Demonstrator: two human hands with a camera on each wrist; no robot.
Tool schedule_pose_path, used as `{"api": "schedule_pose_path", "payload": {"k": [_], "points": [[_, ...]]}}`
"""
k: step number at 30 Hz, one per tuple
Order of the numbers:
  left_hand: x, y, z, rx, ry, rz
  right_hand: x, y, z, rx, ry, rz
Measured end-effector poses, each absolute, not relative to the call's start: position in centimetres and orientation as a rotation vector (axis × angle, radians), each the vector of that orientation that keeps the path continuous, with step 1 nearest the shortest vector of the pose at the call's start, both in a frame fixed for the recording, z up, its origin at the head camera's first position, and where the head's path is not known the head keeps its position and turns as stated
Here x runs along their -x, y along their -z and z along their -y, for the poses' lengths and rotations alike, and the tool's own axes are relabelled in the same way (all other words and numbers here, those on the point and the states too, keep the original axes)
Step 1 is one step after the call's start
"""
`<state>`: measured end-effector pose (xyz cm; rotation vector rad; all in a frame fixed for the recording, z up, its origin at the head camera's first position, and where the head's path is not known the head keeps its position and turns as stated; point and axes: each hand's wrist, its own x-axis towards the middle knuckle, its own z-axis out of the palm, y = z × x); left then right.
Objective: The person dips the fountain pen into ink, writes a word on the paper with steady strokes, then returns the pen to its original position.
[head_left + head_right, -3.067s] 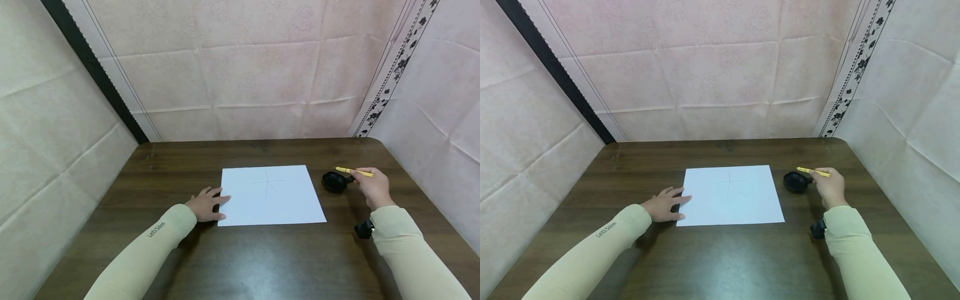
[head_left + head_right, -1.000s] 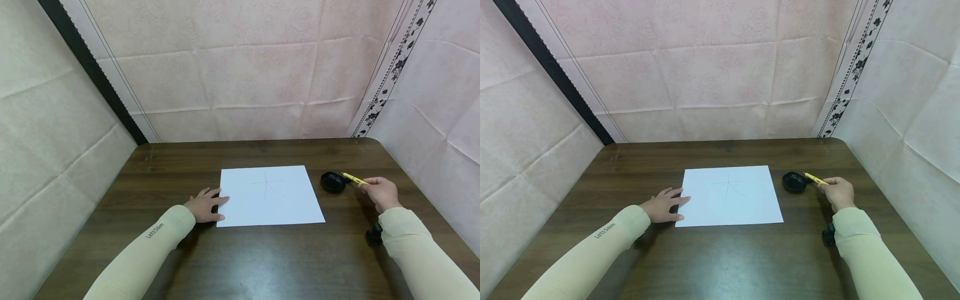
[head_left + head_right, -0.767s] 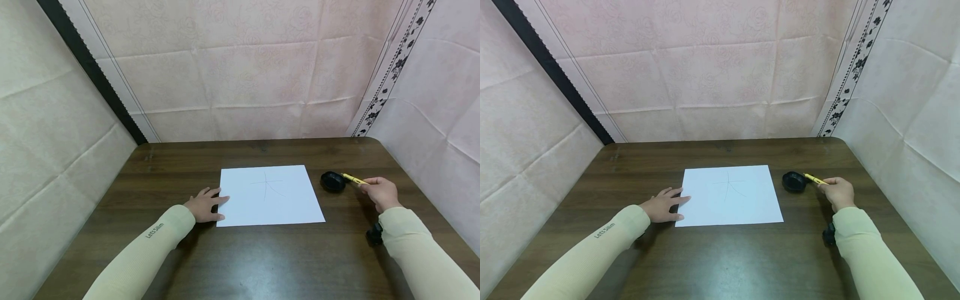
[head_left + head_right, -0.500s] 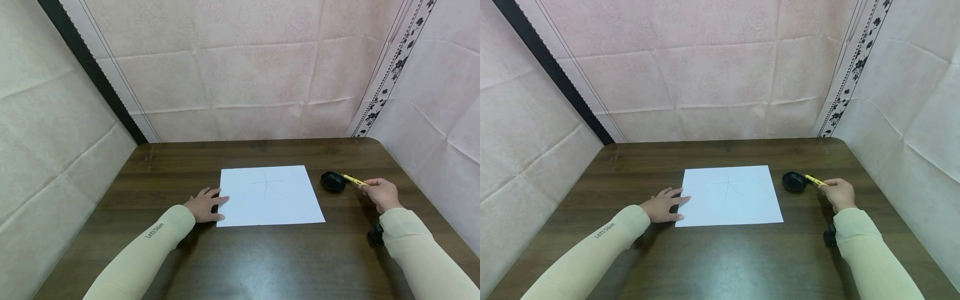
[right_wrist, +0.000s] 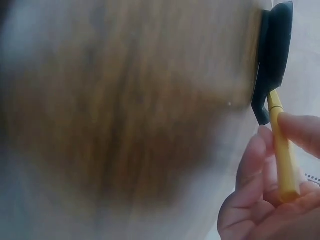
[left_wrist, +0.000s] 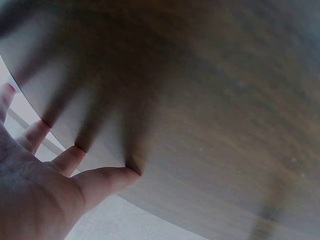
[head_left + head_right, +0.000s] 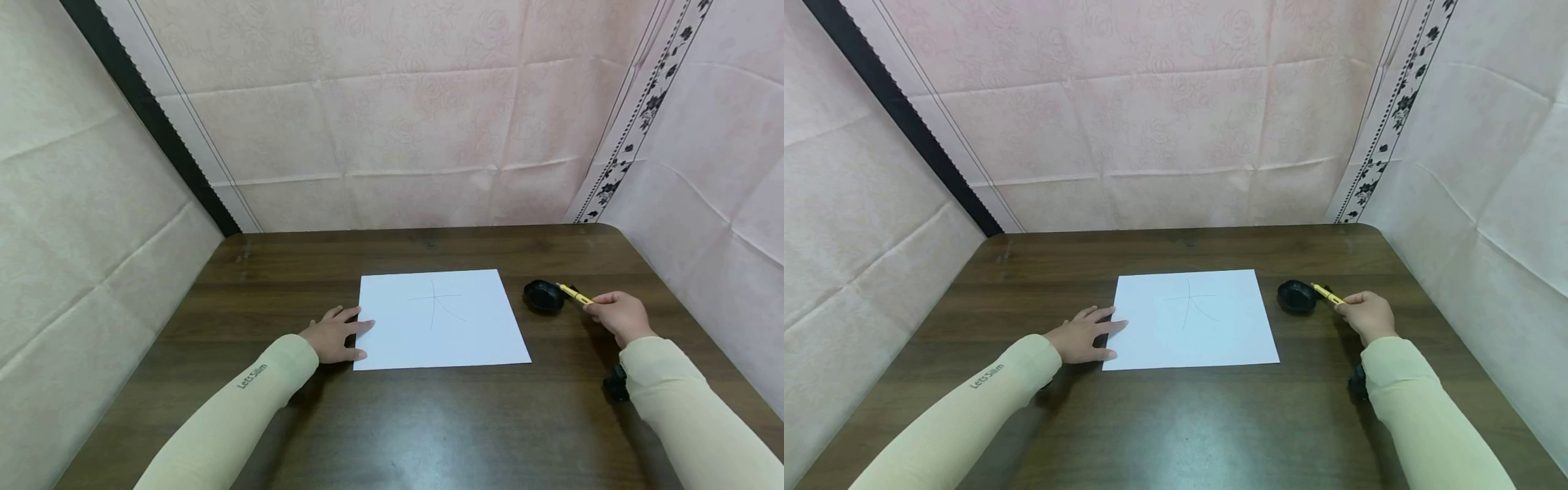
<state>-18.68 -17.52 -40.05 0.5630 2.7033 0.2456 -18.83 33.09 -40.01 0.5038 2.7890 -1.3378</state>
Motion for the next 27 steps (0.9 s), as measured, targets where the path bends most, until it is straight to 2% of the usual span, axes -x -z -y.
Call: {"api": "schedule_pose_path", "payload": {"k": [27], "points": [[18.7, 39.9, 17.5, -0.567, -0.255, -2.700, 20.1, 39.7, -34.4, -0.282, 1.071, -2.765]]}}
